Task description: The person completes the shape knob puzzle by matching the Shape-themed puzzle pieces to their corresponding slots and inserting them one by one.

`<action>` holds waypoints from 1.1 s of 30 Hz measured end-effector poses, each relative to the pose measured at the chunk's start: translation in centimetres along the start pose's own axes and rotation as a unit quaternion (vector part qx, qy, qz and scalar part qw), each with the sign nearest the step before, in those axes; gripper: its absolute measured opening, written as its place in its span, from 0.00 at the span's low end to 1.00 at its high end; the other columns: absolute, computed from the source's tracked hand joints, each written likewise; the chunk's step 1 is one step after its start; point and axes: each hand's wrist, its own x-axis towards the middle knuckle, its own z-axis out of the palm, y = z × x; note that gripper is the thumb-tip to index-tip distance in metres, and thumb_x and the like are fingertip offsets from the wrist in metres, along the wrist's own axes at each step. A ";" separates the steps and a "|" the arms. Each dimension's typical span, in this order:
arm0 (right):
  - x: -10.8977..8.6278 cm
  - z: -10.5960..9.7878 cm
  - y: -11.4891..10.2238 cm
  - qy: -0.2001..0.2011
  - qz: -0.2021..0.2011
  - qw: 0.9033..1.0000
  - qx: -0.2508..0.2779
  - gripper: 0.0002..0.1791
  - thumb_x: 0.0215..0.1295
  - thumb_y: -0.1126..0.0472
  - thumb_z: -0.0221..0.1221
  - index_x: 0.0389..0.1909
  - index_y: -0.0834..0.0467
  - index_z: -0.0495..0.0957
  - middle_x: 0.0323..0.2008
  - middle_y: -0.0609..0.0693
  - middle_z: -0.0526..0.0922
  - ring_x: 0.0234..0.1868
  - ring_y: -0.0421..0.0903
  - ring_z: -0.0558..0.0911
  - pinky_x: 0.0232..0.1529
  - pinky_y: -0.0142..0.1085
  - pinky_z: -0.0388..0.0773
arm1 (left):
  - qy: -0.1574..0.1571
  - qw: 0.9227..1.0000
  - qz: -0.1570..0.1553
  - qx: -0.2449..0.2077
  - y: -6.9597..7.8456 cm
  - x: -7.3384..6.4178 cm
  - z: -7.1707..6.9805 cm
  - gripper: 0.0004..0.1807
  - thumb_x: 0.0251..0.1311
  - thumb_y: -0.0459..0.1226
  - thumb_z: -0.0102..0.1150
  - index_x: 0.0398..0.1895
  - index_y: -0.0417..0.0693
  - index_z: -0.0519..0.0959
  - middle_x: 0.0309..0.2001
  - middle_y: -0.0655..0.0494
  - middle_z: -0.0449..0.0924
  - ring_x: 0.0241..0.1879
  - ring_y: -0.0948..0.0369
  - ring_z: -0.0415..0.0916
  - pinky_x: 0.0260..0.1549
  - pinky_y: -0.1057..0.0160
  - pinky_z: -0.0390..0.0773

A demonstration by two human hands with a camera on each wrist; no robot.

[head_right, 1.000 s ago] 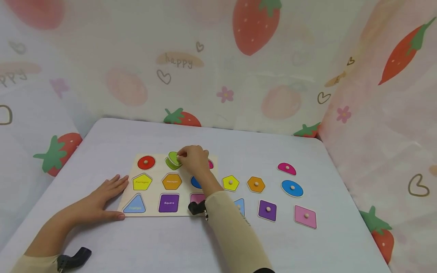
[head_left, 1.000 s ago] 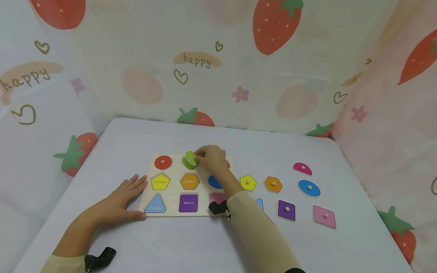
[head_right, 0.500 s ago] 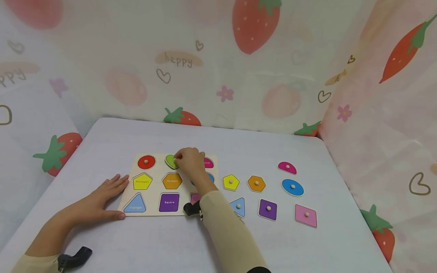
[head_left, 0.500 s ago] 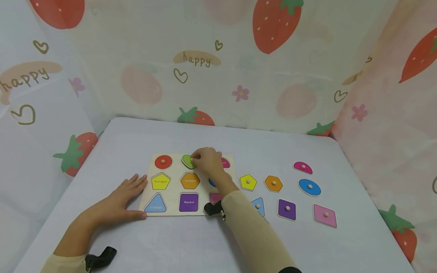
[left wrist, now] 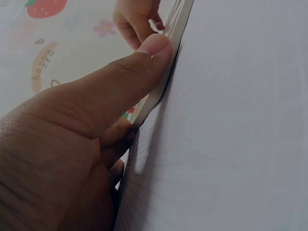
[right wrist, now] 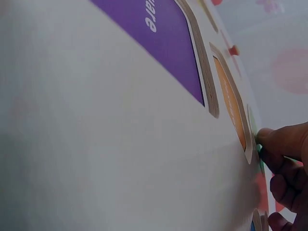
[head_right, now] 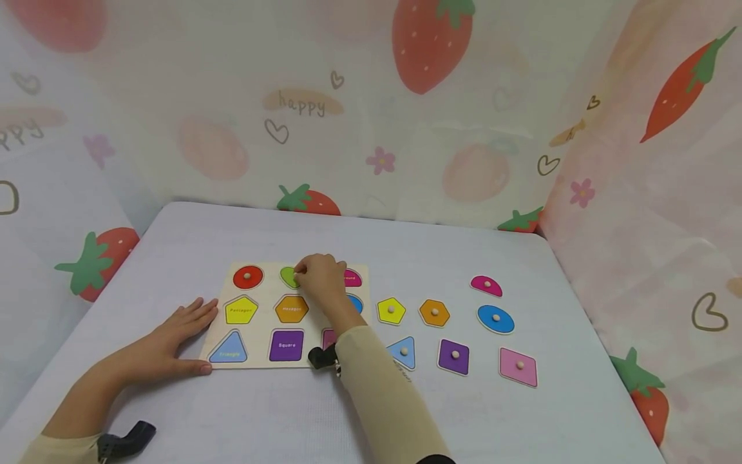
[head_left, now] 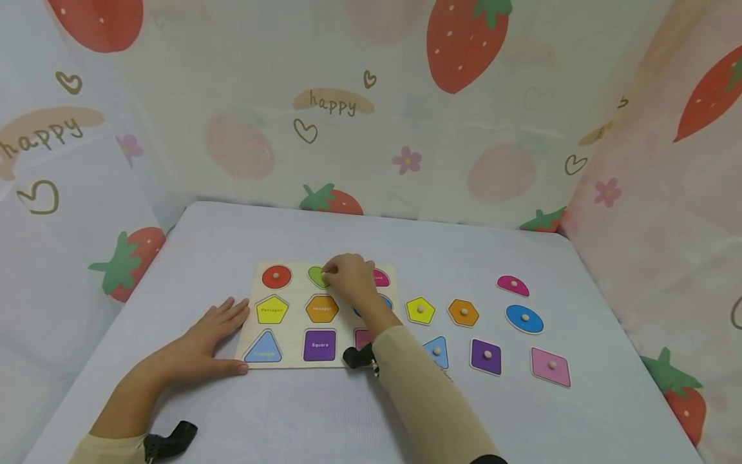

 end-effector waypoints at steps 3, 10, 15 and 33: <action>0.1 0.1 0.0 0.001 0.000 1.000 -0.005 0.08 0.69 0.50 0.66 0.43 0.46 0.90 0.32 0.38 0.86 0.43 0.42 0.77 0.53 0.47 0.67 | 0.000 1.000 0.004 0.002 -0.1 0.0 0.1 0.64 0.47 0.68 0.71 0.82 0.47 0.55 0.83 0.51 0.48 0.83 0.44 0.35 0.80 0.44 0.36; 0.0 0.1 -0.1 0.001 0.001 1.000 0.006 0.09 0.68 0.50 0.67 0.43 0.48 0.90 0.33 0.39 0.86 0.45 0.43 0.76 0.56 0.48 0.67 | 0.000 1.000 0.010 0.004 -0.4 -0.1 0.1 0.64 0.48 0.68 0.70 0.82 0.47 0.55 0.83 0.50 0.47 0.83 0.44 0.35 0.81 0.46 0.34; -0.1 0.1 -0.2 -0.001 0.007 1.000 0.008 0.09 0.68 0.50 0.67 0.43 0.48 0.90 0.33 0.39 0.85 0.45 0.43 0.76 0.57 0.48 0.68 | 0.000 1.000 0.005 0.007 -0.3 -0.1 0.1 0.64 0.47 0.68 0.70 0.82 0.47 0.54 0.83 0.50 0.47 0.83 0.44 0.35 0.81 0.48 0.33; -0.7 -0.3 -0.6 -0.006 0.026 1.000 0.011 0.10 0.69 0.51 0.66 0.47 0.48 0.89 0.36 0.41 0.85 0.47 0.45 0.76 0.62 0.51 0.67 | 0.002 1.000 0.015 0.006 -0.1 -0.1 0.1 0.64 0.47 0.68 0.70 0.82 0.46 0.55 0.83 0.49 0.48 0.82 0.44 0.35 0.81 0.49 0.33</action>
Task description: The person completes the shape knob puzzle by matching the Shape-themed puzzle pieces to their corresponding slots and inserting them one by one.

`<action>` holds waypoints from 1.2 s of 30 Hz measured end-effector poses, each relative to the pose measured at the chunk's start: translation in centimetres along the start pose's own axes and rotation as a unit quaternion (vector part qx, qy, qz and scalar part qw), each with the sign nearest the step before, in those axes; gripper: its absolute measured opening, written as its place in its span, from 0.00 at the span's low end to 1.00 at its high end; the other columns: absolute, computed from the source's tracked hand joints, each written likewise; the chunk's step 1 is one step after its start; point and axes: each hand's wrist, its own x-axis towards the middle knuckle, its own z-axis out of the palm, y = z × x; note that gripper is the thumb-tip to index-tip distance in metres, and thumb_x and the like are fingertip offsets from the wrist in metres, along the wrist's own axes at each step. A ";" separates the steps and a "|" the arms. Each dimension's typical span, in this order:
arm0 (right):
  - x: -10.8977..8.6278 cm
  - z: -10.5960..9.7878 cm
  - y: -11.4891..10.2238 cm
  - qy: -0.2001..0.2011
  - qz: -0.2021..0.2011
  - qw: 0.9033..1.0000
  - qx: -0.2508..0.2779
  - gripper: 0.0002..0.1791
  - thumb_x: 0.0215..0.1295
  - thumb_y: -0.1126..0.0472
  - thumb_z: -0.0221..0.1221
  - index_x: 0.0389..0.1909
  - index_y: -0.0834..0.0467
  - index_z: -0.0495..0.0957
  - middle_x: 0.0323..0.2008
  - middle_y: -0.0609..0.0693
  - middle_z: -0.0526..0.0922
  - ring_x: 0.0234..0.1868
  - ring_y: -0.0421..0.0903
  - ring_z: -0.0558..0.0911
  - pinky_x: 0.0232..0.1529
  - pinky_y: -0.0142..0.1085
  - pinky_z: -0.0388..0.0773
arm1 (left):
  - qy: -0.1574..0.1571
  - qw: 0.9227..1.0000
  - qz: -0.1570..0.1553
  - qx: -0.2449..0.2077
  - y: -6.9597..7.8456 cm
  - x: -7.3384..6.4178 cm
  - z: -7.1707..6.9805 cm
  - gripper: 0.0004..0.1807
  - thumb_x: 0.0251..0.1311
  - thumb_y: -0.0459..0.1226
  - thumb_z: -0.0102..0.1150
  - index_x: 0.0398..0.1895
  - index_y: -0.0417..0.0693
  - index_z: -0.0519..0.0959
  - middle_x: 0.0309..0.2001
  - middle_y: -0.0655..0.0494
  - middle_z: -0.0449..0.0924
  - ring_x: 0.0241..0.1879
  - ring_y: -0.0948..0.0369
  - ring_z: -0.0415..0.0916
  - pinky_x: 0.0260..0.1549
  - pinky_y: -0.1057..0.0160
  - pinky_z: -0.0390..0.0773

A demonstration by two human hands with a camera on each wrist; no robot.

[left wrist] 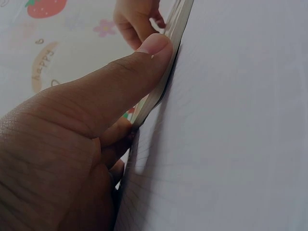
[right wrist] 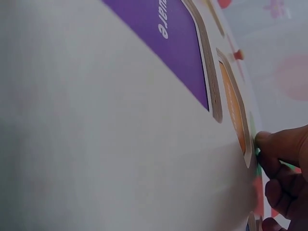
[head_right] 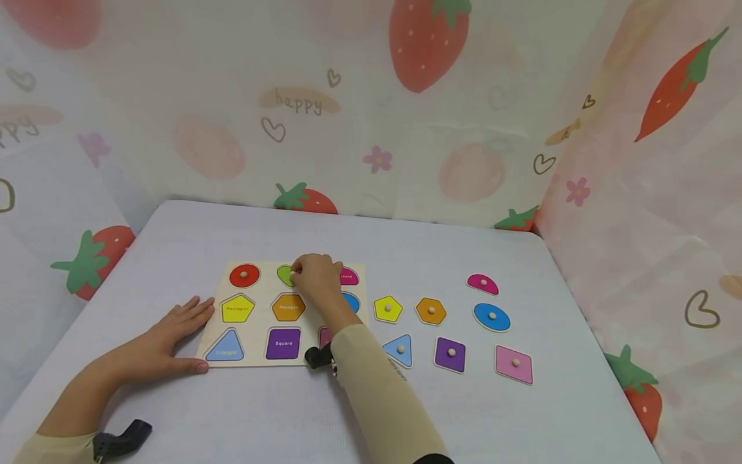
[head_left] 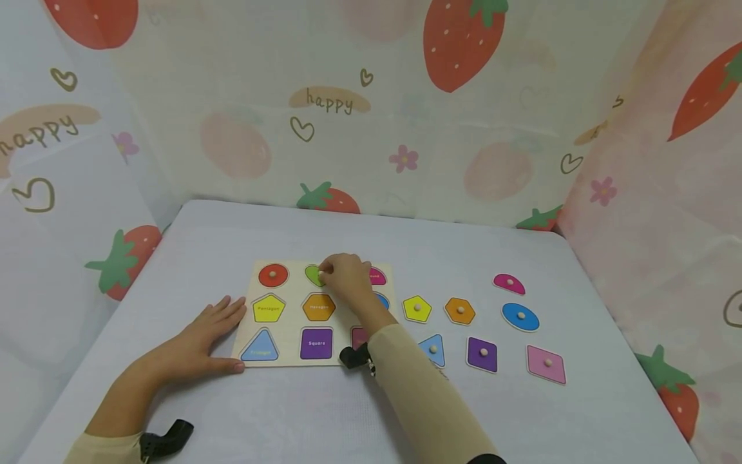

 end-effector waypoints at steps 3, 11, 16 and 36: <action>0.0 -0.1 0.0 0.000 -0.001 1.000 0.007 0.11 0.69 0.51 0.67 0.49 0.49 0.88 0.35 0.41 0.85 0.46 0.45 0.76 0.63 0.51 0.67 | 0.000 1.000 0.000 -0.001 0.1 0.0 0.0 0.64 0.48 0.68 0.70 0.81 0.46 0.55 0.83 0.49 0.48 0.82 0.44 0.35 0.81 0.49 0.32; 0.4 -1.1 -0.3 -0.002 -0.037 0.999 -0.037 0.14 0.67 0.53 0.66 0.52 0.46 0.87 0.36 0.41 0.85 0.44 0.44 0.76 0.52 0.46 0.69 | -0.002 1.000 -0.002 -0.009 0.2 -0.1 -0.2 0.64 0.47 0.67 0.71 0.81 0.45 0.55 0.83 0.49 0.48 0.82 0.43 0.35 0.81 0.47 0.32; -0.1 -2.1 -0.4 -0.004 -0.047 0.998 -0.040 0.15 0.68 0.51 0.67 0.53 0.47 0.86 0.39 0.43 0.85 0.44 0.45 0.76 0.51 0.47 0.69 | -0.005 1.000 -0.003 -0.007 0.0 -0.1 0.0 0.63 0.48 0.68 0.70 0.81 0.46 0.55 0.83 0.49 0.48 0.82 0.43 0.35 0.81 0.48 0.32; -4.4 -7.5 2.4 0.072 -0.124 0.990 -0.021 0.14 0.69 0.51 0.66 0.54 0.46 0.87 0.44 0.43 0.88 0.52 0.46 0.78 0.56 0.51 0.72 | -0.002 1.000 -0.003 -0.004 0.1 -0.1 -0.2 0.64 0.47 0.68 0.70 0.81 0.44 0.56 0.83 0.48 0.48 0.82 0.43 0.35 0.81 0.51 0.31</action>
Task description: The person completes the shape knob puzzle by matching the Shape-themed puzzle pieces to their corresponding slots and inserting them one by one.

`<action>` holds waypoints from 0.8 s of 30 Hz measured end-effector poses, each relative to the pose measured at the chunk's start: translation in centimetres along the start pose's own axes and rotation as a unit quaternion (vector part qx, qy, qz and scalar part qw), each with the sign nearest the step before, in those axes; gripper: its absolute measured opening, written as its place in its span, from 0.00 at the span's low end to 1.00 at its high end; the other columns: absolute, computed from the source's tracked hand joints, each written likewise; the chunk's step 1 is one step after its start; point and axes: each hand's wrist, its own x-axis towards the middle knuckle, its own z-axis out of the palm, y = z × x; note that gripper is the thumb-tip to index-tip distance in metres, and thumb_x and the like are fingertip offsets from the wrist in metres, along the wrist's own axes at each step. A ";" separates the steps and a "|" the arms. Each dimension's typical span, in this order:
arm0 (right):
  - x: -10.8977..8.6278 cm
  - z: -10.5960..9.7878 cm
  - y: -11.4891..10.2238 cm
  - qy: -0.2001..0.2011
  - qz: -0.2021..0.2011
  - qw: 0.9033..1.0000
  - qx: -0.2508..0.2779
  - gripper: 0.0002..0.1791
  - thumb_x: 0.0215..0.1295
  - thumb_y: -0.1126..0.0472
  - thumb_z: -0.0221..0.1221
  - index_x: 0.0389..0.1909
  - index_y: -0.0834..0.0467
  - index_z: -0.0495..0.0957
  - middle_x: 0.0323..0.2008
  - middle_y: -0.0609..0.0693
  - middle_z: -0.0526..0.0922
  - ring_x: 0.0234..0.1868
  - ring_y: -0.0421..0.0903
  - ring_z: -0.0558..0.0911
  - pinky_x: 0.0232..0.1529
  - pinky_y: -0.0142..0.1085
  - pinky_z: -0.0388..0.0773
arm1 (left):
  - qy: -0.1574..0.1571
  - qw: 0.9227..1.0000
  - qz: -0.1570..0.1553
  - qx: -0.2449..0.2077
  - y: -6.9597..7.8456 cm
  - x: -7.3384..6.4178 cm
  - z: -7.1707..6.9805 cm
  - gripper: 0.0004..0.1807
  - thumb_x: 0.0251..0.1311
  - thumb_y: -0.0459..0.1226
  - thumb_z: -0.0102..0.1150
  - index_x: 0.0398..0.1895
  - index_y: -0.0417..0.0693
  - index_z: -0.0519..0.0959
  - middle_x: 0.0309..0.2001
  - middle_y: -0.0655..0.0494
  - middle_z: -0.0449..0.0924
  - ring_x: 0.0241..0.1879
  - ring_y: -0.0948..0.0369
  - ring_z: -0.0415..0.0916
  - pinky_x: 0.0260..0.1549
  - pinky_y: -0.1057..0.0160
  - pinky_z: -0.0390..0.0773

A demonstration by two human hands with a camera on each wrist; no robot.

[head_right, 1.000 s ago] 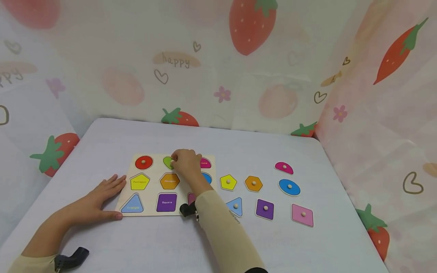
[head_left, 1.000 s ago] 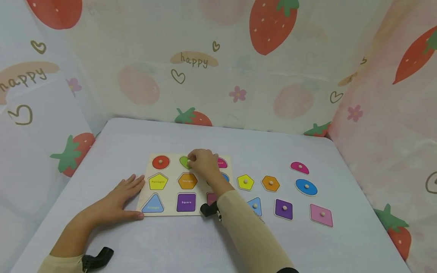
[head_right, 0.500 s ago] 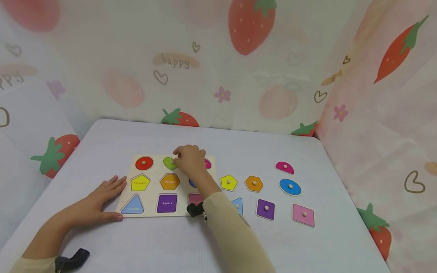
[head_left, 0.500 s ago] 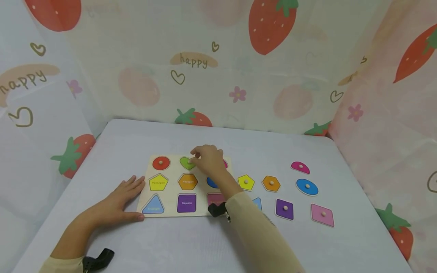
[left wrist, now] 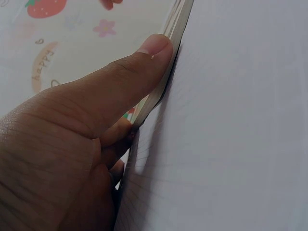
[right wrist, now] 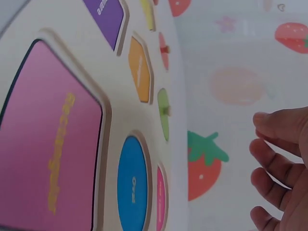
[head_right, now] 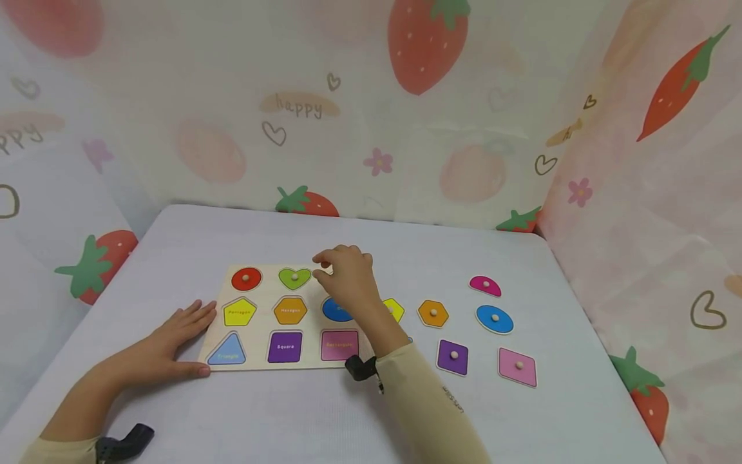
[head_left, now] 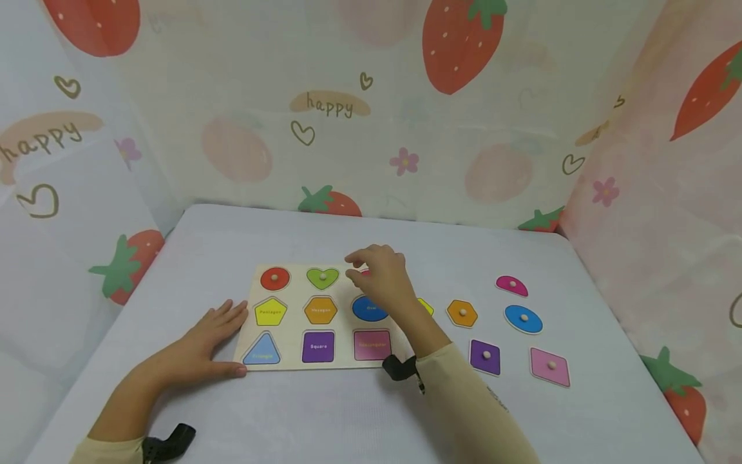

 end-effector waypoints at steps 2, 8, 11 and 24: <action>-0.5 -0.4 0.5 0.007 0.001 1.000 0.004 0.14 0.69 0.51 0.66 0.53 0.46 0.87 0.45 0.43 0.88 0.53 0.46 0.78 0.57 0.51 0.72 | 0.000 1.000 0.001 0.002 -0.1 0.0 0.0 0.64 0.48 0.68 0.70 0.81 0.44 0.55 0.83 0.48 0.48 0.82 0.43 0.35 0.81 0.51 0.31; -2.2 -1.7 1.8 0.029 -0.006 0.999 0.017 0.14 0.67 0.54 0.67 0.52 0.48 0.88 0.47 0.45 0.89 0.54 0.48 0.79 0.57 0.54 0.72 | 0.001 1.000 0.005 0.007 -0.3 0.2 0.2 0.64 0.48 0.68 0.69 0.81 0.45 0.55 0.83 0.49 0.48 0.82 0.44 0.36 0.81 0.52 0.30; -3.1 -2.4 2.3 0.030 -0.002 1.000 0.007 0.15 0.67 0.53 0.68 0.53 0.48 0.87 0.47 0.46 0.88 0.55 0.49 0.79 0.59 0.55 0.72 | 0.003 1.000 0.006 0.007 -0.4 0.2 0.3 0.63 0.48 0.68 0.69 0.81 0.45 0.55 0.83 0.49 0.48 0.82 0.44 0.36 0.81 0.53 0.30; -5.8 -4.9 5.3 0.049 -0.053 0.997 0.014 0.13 0.64 0.58 0.70 0.49 0.51 0.87 0.44 0.47 0.88 0.55 0.51 0.79 0.59 0.56 0.72 | 0.004 1.000 0.002 0.005 -0.2 0.1 0.2 0.63 0.48 0.67 0.70 0.81 0.45 0.55 0.83 0.48 0.49 0.82 0.43 0.36 0.81 0.52 0.30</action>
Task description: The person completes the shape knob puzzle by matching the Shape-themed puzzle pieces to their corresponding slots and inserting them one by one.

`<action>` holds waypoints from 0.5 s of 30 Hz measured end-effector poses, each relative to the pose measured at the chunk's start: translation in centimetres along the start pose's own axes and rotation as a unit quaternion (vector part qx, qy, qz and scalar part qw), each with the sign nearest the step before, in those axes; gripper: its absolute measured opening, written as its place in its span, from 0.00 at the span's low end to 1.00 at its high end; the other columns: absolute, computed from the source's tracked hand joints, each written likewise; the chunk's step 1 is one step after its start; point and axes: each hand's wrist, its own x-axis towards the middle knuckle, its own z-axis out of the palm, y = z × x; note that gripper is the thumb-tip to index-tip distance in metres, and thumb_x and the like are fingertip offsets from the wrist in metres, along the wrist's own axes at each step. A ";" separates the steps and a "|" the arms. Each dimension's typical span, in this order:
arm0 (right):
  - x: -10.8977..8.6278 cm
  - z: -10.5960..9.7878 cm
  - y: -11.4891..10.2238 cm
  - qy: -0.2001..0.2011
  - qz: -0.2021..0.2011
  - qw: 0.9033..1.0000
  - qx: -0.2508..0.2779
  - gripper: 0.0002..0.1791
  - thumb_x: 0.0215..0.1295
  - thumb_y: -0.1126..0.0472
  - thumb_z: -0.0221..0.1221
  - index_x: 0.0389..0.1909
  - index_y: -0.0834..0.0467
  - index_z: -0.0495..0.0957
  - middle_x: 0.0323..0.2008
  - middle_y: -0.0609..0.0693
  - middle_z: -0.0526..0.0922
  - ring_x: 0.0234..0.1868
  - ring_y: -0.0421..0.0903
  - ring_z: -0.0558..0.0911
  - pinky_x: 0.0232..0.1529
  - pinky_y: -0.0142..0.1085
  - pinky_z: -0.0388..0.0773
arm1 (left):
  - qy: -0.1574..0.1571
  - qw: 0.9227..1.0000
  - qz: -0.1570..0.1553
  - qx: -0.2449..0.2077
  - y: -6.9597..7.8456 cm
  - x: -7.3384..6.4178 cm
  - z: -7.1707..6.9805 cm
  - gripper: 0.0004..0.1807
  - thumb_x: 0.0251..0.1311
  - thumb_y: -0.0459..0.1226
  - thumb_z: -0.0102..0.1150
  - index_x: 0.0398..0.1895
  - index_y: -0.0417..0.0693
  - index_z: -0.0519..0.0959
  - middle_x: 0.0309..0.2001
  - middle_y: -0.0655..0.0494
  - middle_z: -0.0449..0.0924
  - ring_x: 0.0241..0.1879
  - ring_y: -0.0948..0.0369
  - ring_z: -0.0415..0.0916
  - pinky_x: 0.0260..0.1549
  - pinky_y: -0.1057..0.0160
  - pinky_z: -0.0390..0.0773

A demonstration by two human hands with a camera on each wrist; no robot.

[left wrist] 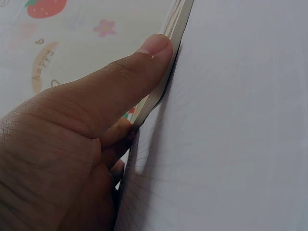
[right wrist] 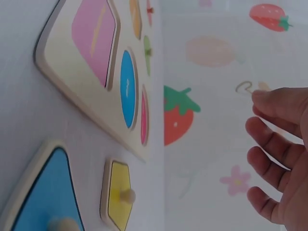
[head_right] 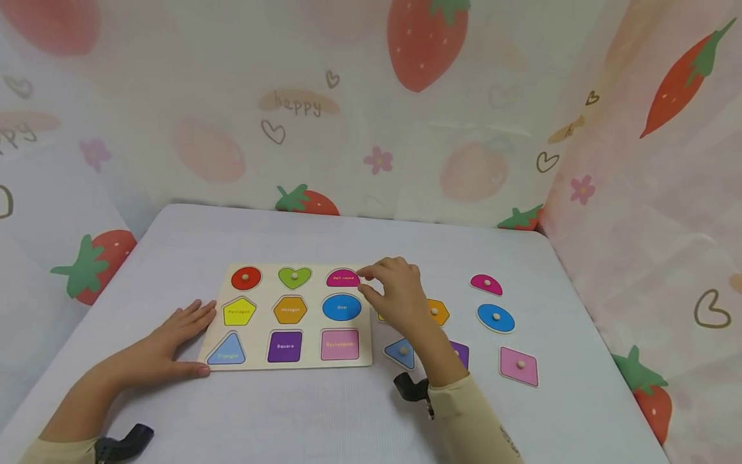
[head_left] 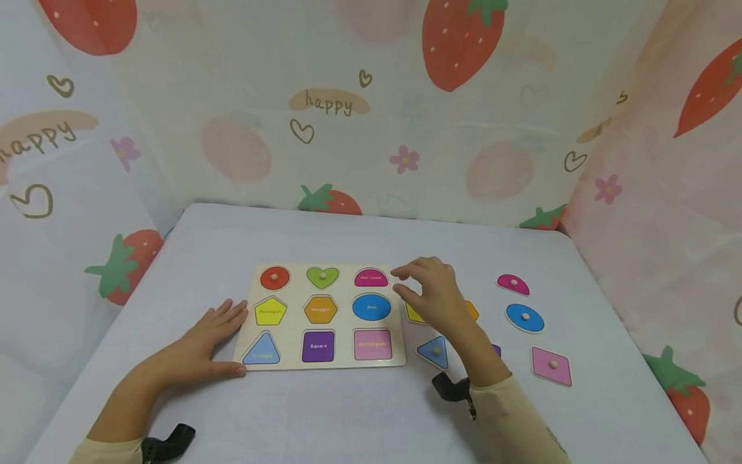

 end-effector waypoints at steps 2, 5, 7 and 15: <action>-0.2 -0.4 0.4 -0.004 -0.007 1.000 -0.001 0.13 0.64 0.59 0.71 0.49 0.51 0.87 0.44 0.47 0.88 0.55 0.51 0.79 0.59 0.56 0.72 | -0.002 1.000 -0.003 -0.001 0.1 0.1 -0.1 0.64 0.48 0.67 0.70 0.81 0.44 0.55 0.83 0.48 0.48 0.82 0.43 0.35 0.81 0.51 0.30; -0.2 -1.1 1.1 -0.012 -0.016 1.000 -0.011 0.14 0.64 0.58 0.71 0.50 0.51 0.87 0.46 0.48 0.87 0.56 0.51 0.78 0.60 0.56 0.72 | -0.002 1.000 -0.001 -0.001 0.1 0.2 -0.1 0.64 0.48 0.67 0.70 0.81 0.44 0.55 0.83 0.47 0.48 0.82 0.43 0.35 0.81 0.53 0.29; -0.2 -1.7 1.5 -0.018 -0.023 0.999 -0.018 0.15 0.63 0.58 0.71 0.50 0.50 0.87 0.46 0.47 0.87 0.56 0.51 0.78 0.61 0.55 0.72 | -0.001 1.000 0.001 -0.001 0.0 0.3 -0.1 0.64 0.48 0.67 0.70 0.81 0.44 0.55 0.83 0.47 0.48 0.82 0.43 0.35 0.81 0.55 0.28; -0.6 -5.0 4.7 0.014 -0.038 0.999 -0.006 0.14 0.63 0.61 0.71 0.50 0.53 0.87 0.49 0.51 0.87 0.56 0.54 0.77 0.60 0.56 0.70 | 0.003 1.000 0.003 0.004 -0.2 0.3 0.2 0.64 0.48 0.68 0.70 0.81 0.45 0.55 0.83 0.48 0.49 0.82 0.43 0.36 0.79 0.61 0.25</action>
